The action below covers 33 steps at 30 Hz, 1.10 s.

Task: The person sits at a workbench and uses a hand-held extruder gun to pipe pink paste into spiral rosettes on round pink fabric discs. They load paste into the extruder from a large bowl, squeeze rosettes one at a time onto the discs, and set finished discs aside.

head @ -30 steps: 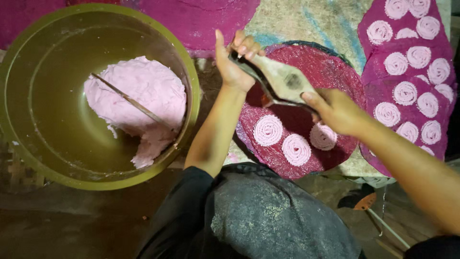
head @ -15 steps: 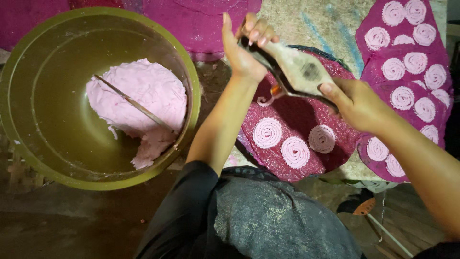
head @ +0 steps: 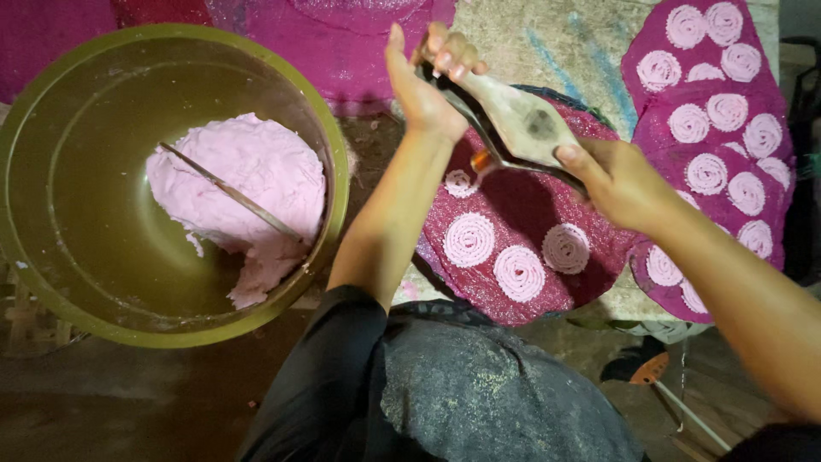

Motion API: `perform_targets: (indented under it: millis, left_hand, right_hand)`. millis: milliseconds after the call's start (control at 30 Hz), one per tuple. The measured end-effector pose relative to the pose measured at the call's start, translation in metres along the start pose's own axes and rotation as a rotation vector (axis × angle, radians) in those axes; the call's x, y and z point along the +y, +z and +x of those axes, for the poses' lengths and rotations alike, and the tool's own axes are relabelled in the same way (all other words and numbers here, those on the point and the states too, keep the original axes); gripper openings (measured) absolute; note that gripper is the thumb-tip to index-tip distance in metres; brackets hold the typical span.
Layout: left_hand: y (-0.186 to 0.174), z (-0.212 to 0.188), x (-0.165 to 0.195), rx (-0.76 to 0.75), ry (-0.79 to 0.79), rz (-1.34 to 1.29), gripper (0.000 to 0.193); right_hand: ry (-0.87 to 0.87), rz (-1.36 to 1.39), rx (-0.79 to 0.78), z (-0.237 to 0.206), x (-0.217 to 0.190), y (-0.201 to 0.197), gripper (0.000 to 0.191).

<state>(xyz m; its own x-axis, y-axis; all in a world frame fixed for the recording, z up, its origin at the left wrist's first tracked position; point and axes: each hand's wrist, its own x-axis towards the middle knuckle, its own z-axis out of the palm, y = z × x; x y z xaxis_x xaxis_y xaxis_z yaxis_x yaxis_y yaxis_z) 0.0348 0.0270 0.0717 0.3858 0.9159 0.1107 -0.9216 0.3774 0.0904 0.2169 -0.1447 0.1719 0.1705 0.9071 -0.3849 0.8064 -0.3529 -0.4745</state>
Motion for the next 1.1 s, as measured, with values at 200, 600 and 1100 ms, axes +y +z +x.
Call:
perform_targets:
  millis: [200,600,1100]
  left_hand:
    - [-0.004,-0.011,0.028,-0.019,0.041,0.029,0.051]
    - [-0.007,0.016,0.001,0.056,0.000,-0.057,0.045]
    - [-0.011,0.001,-0.025,0.262,0.001,-0.075,0.042]
  right_hand:
    - [-0.197,0.112,-0.014,0.000,-0.010,0.025,0.071]
    - [-0.087,0.068,0.070,0.012,-0.001,0.010,0.063]
    - [0.080,-0.038,0.010,0.001,0.012,0.001,0.062]
